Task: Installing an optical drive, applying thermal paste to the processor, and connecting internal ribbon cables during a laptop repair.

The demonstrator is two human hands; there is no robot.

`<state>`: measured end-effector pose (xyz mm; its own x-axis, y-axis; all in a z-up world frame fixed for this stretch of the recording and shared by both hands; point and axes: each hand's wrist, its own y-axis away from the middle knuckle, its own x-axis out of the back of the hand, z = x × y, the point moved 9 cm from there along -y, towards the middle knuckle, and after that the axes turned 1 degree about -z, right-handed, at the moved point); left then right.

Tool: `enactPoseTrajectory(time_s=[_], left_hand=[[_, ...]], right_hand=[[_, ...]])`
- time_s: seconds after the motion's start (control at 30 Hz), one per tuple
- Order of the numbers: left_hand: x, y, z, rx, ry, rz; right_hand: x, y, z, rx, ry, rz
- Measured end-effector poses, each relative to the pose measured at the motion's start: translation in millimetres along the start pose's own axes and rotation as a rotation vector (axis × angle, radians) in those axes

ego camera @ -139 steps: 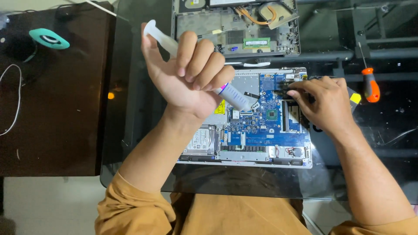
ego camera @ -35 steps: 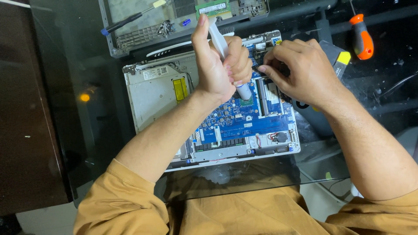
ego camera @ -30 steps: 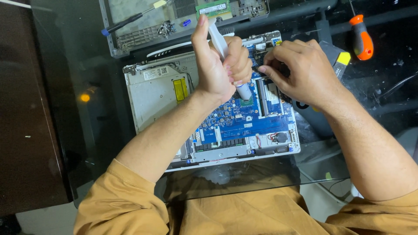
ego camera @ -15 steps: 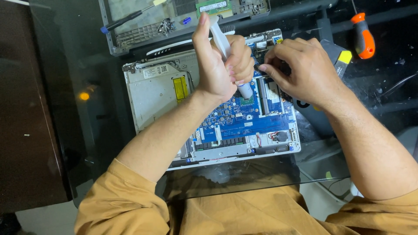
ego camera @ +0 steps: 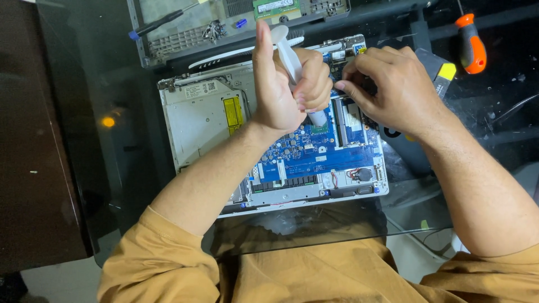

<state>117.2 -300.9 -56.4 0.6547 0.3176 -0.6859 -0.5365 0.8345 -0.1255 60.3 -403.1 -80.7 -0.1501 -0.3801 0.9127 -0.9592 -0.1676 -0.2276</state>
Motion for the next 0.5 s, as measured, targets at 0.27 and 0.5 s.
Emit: enactPoseTrajectory(time_s=[0.27,0.5], left_hand=[[-1.5,2.7,-7.8,-0.009,-0.101,-0.074],[-5.1,5.0,-5.2,-0.057,-0.137,-0.108]], right_hand=[[-1.4,1.4,0.3,0.013,0.009,-0.006],[-3.7,3.0,2.2,0.011,0.023,-0.017]])
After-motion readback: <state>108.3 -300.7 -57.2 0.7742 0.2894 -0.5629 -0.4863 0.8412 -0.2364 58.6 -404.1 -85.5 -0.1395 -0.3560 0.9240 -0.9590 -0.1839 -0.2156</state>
